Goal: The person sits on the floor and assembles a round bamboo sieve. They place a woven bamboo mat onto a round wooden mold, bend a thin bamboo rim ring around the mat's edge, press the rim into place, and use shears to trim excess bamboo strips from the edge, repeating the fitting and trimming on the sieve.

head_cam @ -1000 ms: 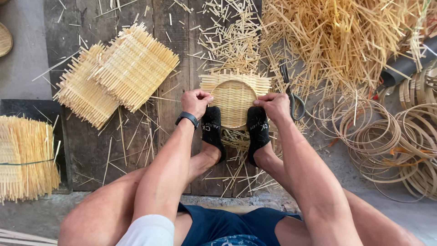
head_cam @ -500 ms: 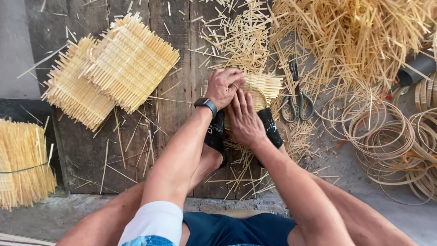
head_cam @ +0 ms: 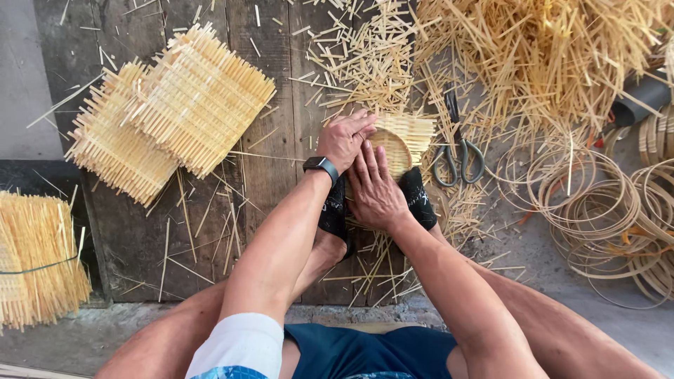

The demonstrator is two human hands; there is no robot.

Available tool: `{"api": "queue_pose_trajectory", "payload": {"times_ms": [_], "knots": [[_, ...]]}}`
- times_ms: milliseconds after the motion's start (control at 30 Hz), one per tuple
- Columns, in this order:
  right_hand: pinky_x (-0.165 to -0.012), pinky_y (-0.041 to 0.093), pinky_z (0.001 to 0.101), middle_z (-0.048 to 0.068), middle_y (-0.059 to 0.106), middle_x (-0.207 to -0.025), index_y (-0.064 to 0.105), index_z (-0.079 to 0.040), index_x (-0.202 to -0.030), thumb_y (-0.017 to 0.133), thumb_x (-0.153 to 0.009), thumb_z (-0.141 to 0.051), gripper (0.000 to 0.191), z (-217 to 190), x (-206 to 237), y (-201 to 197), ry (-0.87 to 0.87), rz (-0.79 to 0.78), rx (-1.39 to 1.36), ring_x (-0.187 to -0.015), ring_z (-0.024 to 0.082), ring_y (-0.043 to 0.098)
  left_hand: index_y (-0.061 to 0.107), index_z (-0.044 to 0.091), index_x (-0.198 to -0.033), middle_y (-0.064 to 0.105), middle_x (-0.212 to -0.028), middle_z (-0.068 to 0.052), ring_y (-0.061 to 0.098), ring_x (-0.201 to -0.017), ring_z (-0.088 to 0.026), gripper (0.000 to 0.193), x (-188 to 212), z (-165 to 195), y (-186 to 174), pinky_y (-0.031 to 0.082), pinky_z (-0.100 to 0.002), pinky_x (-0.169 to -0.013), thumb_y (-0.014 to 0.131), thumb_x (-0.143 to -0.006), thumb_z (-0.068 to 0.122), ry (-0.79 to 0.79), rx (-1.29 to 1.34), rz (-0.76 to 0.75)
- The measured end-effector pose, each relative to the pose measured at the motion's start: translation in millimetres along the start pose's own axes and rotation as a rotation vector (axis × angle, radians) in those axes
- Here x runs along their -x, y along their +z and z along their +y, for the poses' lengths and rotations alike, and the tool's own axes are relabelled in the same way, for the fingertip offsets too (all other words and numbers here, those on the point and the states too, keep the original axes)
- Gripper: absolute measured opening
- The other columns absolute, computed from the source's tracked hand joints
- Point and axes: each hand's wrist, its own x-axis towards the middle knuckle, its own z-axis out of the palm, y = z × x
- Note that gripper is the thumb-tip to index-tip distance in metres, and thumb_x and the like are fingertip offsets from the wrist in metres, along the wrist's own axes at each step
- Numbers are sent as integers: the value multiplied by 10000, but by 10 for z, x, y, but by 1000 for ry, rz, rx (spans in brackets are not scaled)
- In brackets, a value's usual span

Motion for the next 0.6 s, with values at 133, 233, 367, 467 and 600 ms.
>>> {"api": "queue_pose_trajectory", "payload": {"times_ms": [133, 233, 367, 467, 600], "knots": [[-1234, 159, 642, 361, 324, -1554, 448, 98, -1481, 643, -864, -409, 822, 6, -38, 139, -55, 42, 142, -1497, 534, 221, 775, 215, -1182, 726, -1262, -105, 696, -1093, -273, 289, -18, -70, 39, 559, -369, -980, 783, -894, 189, 53, -25, 67], [-1230, 157, 642, 378, 316, -1559, 432, 115, -1480, 640, -858, -426, 850, 20, -31, 158, -44, 0, 141, -1495, 543, 219, 789, 203, -1116, 730, -1214, -86, 669, -1081, -277, 265, -14, -42, 39, 559, -375, -953, 802, -851, 195, 131, -104, 147], [-1239, 151, 622, 341, 319, -1577, 405, 96, -1491, 651, -837, -405, 860, 49, 16, 94, -21, 56, -57, -1510, 505, 223, 836, 205, -1003, 698, -977, -22, 642, -993, -246, 189, 10, 80, 5, 570, -368, -868, 829, -815, 203, 64, -158, 160], [-1244, 147, 621, 316, 330, -1581, 405, 77, -1485, 655, -809, -365, 846, 48, 61, 128, -5, 70, -171, -1513, 483, 232, 805, 163, -936, 715, -1005, 12, 663, -983, -211, 116, 54, 100, 10, 570, -365, -844, 833, -833, 208, 41, -160, 190], [-1252, 142, 633, 312, 333, -1587, 417, 72, -1489, 625, -863, -292, 753, 34, 98, 332, -20, 115, 17, -1524, 479, 231, 787, 145, -917, 707, -1007, 22, 669, -977, -200, 124, 98, 7, 58, 574, -354, -849, 835, -829, 217, 100, -167, 211]]}}
